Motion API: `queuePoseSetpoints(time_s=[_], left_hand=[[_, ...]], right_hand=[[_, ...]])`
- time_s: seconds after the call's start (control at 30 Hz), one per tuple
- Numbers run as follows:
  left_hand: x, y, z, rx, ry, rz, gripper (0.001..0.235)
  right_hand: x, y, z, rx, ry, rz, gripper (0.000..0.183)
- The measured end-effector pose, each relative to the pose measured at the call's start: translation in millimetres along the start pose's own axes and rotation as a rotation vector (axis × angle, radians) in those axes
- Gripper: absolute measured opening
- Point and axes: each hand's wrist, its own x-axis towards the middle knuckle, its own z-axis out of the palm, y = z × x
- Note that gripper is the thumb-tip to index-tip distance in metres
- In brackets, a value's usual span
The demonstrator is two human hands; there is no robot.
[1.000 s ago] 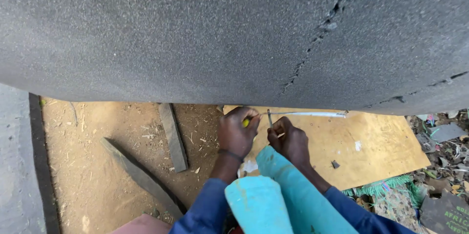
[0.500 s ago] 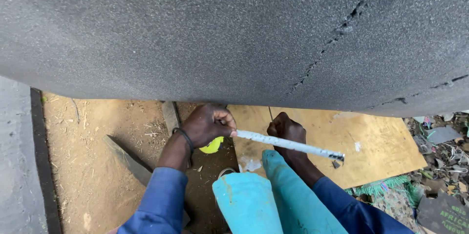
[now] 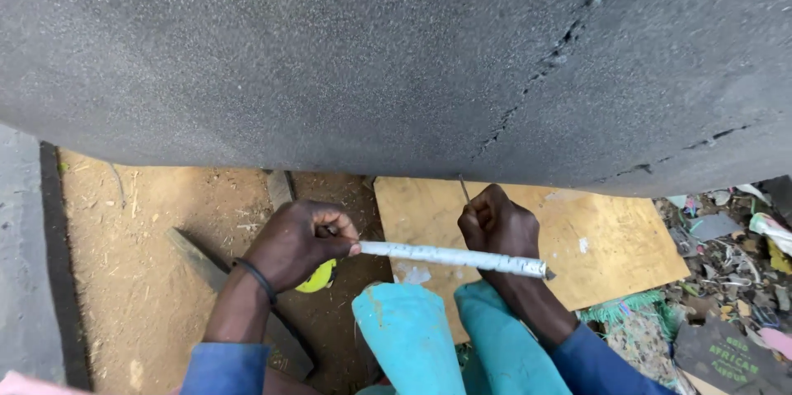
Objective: The person measures a large piece of dark gray foam using a tape measure and a metal ruler. They then use a utility knife to cut the foam along the marked lines, creating vertical slits. The person repeats this process multiple times across the surface of the foam.
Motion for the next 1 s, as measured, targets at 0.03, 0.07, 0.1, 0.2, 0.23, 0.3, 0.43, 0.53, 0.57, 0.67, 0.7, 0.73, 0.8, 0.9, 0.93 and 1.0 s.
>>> queuePoseSetpoints(time_s=[0.03, 0.07, 0.1, 0.2, 0.23, 0.3, 0.43, 0.53, 0.57, 0.67, 0.7, 0.73, 0.8, 0.9, 0.93, 1.0], left_hand=[[2, 2, -3, -0.002, -0.001, 0.01, 0.008], [0, 1, -5, 0.004, -0.012, 0.008, 0.01], [-2, 1, -7, 0.011, -0.023, 0.006, 0.012], [-2, -5, -13, -0.016, -0.061, 0.002, 0.011], [-3, -6, -14, -0.014, -0.061, 0.007, 0.011], [-1, -9, -17, -0.041, -0.068, -0.042, 0.014], [-4, -4, -20, -0.045, -0.039, -0.023, 0.012], [-2, -11, -21, -0.051, -0.028, 0.004, 0.011], [-2, -13, -22, -0.051, -0.004, 0.004, 0.009], [-5, -11, -30, -0.049, 0.043, 0.029, 0.006], [-10, -8, -33, -0.056, 0.073, 0.043, 0.006], [-8, -8, -32, -0.05, 0.066, 0.06, 0.006], [-9, -9, -30, 0.016, 0.198, 0.035, 0.009], [-5, 2, -27, 0.085, 0.274, 0.097, 0.005], [-6, 6, -28, 0.09, 0.271, 0.09, 0.005], [3, 14, -27, 0.132, 0.367, 0.176, 0.006]], right_hand=[[0, -12, -10, -0.006, 0.007, -0.003, 0.014], [-4, -25, -19, 0.0, 0.038, -0.016, 0.013], [-8, -38, -28, 0.007, 0.069, -0.03, 0.014], [-9, -14, -9, 0.041, 0.104, -0.043, 0.014], [-10, -8, -2, 0.04, 0.109, -0.044, 0.014], [-9, 5, 15, 0.075, 0.103, -0.104, 0.012], [2, 51, 65, -0.156, 0.143, -0.173, 0.023], [-3, 68, 73, -0.418, -0.164, 0.044, 0.022], [-12, 79, 71, -0.441, -0.261, -0.032, 0.019], [-2, 50, 14, -0.186, -0.441, -0.032, 0.017], [4, 30, -14, 0.093, -0.524, 0.034, 0.02], [17, 47, -25, 0.09, -0.505, 0.036, 0.02], [39, 80, -46, -0.447, -0.598, -0.33, 0.026], [74, 14, -102, -0.599, -0.938, -0.05, 0.021], [75, 12, -105, -0.591, -0.944, -0.048, 0.021], [87, 12, -114, -0.596, -0.948, 0.023, 0.018]])
